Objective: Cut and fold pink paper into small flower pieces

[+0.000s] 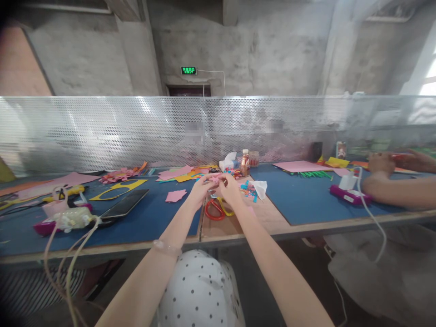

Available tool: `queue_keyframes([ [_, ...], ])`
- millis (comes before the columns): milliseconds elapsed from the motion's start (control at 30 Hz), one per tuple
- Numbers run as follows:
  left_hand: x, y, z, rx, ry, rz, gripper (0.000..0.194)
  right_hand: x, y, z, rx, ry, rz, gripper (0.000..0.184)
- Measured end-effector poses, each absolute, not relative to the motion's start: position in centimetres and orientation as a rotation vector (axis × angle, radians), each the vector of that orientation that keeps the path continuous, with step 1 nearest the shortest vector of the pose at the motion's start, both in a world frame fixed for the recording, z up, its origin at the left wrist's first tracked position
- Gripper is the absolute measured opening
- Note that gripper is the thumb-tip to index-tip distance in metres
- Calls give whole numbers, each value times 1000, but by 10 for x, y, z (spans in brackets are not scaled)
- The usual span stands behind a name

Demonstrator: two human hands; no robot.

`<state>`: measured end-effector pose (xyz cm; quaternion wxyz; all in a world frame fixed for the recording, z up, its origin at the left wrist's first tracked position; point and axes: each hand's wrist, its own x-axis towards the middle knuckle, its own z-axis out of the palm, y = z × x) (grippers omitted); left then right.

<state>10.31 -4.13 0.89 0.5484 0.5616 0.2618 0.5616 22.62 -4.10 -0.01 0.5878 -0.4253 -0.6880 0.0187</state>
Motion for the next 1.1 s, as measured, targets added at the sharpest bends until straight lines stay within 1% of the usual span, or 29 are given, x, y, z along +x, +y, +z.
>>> queue_keyframes([
  [200,106,-34,3,1629,587,1430,37,225,-45,3,-1018,-1615,49,14],
  [400,108,-23,-2,1818,705,1471,30,226,-46,4,-1035,-1613,61,15],
  [767,108,-23,-2,1834,641,1493,26,228,-40,0,-1017,-1616,56,19],
  [1100,108,-20,-4,1813,659,1492,26,226,-43,3,-1022,-1595,58,18],
])
